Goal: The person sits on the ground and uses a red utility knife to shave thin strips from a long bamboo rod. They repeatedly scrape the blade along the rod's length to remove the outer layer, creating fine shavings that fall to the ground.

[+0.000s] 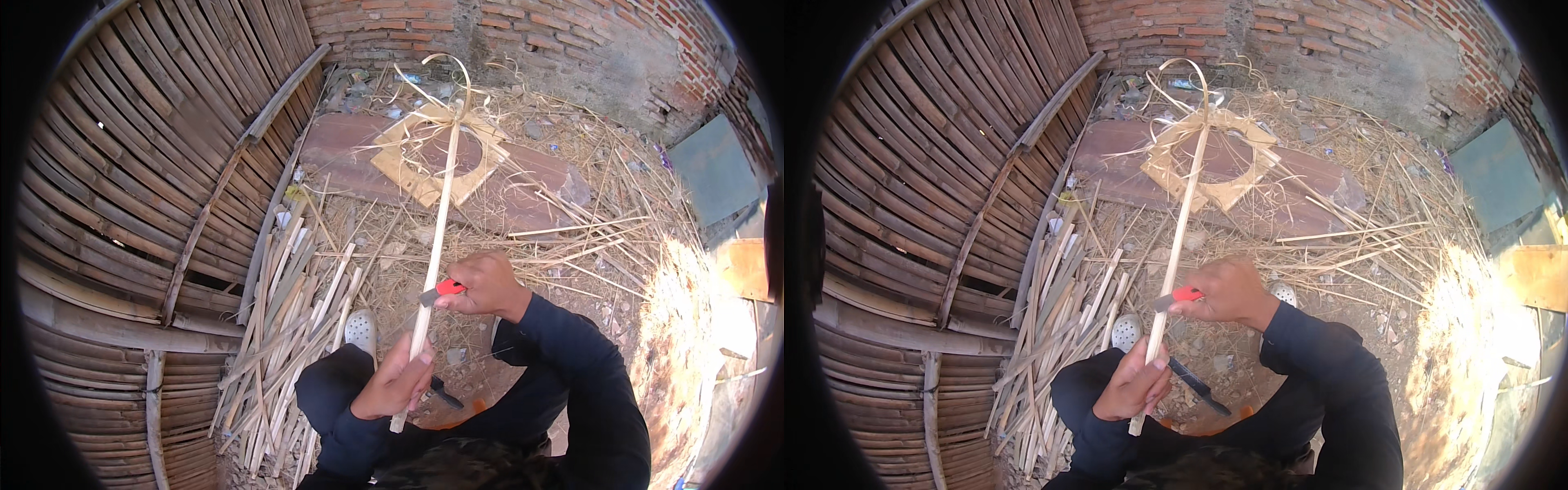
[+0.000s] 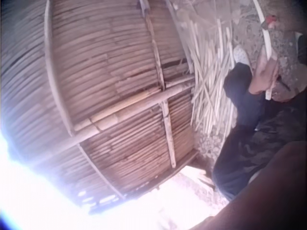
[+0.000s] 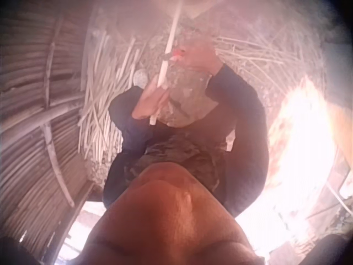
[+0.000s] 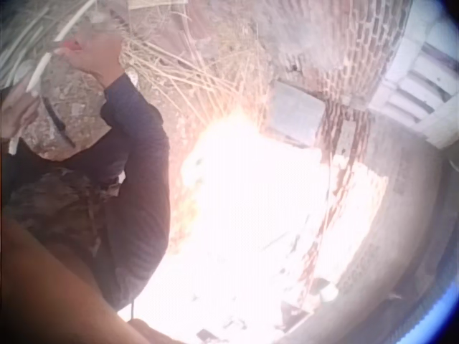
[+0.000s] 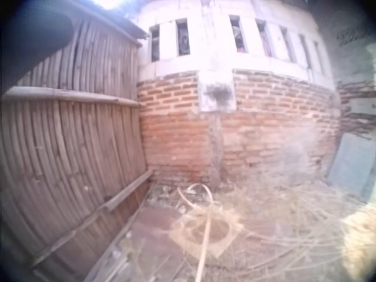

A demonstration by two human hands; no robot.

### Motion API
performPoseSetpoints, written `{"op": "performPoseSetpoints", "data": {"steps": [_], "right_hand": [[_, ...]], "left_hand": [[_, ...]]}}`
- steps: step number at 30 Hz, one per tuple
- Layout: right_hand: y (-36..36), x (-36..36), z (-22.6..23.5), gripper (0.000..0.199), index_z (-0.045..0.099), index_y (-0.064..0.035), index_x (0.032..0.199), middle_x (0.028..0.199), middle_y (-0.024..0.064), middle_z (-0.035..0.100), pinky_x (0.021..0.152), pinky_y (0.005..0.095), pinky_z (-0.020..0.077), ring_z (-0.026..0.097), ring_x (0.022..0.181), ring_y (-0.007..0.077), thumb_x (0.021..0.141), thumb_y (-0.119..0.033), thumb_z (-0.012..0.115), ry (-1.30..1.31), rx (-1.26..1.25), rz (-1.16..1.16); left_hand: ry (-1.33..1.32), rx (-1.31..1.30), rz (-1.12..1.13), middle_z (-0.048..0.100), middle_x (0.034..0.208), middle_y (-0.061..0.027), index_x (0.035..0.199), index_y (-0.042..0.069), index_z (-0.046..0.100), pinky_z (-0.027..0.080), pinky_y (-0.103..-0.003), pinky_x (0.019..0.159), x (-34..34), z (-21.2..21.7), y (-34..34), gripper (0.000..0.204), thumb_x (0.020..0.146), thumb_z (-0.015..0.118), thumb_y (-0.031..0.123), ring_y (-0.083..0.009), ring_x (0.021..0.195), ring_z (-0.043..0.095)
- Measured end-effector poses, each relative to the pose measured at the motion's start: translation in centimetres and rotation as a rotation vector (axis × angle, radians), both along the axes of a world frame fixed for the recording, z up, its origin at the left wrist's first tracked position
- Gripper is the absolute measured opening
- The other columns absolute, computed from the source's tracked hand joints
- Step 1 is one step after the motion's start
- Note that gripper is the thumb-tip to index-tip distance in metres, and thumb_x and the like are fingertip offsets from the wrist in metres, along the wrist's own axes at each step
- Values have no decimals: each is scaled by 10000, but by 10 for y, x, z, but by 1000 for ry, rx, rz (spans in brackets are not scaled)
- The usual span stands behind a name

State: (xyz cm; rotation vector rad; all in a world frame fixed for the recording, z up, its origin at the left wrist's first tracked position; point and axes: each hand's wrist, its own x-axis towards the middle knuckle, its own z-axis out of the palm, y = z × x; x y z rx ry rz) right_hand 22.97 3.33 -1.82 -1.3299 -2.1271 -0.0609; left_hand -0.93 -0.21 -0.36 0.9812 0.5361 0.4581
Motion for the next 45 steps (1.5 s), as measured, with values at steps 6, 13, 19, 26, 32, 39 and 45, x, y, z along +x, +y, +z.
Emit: {"op": "performPoseSetpoints", "data": {"steps": [6,13,19,26,32,39,45], "right_hand": [[19,11,-10,551,547,-144,604,498,31,513,447,358,443,569,449,227,753,-665,648,-95,93,-82],[28,16,-14,552,567,-131,616,503,45,524,443,380,443,570,451,248,784,-653,628,-63,114,-84],[49,61,-19,555,596,-89,645,528,116,562,456,425,439,578,475,315,862,-599,568,58,-61,-443],[-6,-15,-14,556,516,-86,619,503,105,483,432,413,390,523,456,325,852,-586,582,100,-62,40],[21,15,-21,528,576,-119,642,521,83,548,417,387,414,569,459,285,828,-612,606,64,-6,-190],[5,-3,-7,511,564,-108,637,504,72,535,436,402,419,568,452,283,826,-580,620,2,-4,-64],[36,58,-16,542,573,-90,627,510,99,549,456,420,437,580,477,313,861,-580,575,77,-84,-386]], "left_hand": [[36,48,30,368,576,1,1036,90,374,304,-209,373,3,1,0,94,1028,409,177,-81,391,321],[32,69,30,400,595,0,1006,79,363,342,-210,380,6,2,3,89,1036,388,159,-70,421,356],[92,44,-67,389,604,5,1040,88,382,320,-213,363,9,1,-16,92,1025,420,170,-66,430,338],[-7,-12,-4,386,605,8,1035,93,373,344,-210,386,-3,-3,-2,111,1045,385,202,-72,428,356],[-157,-227,-6,346,563,26,1055,106,389,330,-218,463,-4,0,-4,121,1049,365,225,-78,375,322],[-213,-322,26,341,516,33,1114,114,410,291,-232,448,-7,1,-3,105,1039,377,180,-90,348,316],[-46,-88,-161,392,604,5,1075,80,371,353,-203,403,-7,-5,-14,147,1041,398,221,-66,424,354]]}}
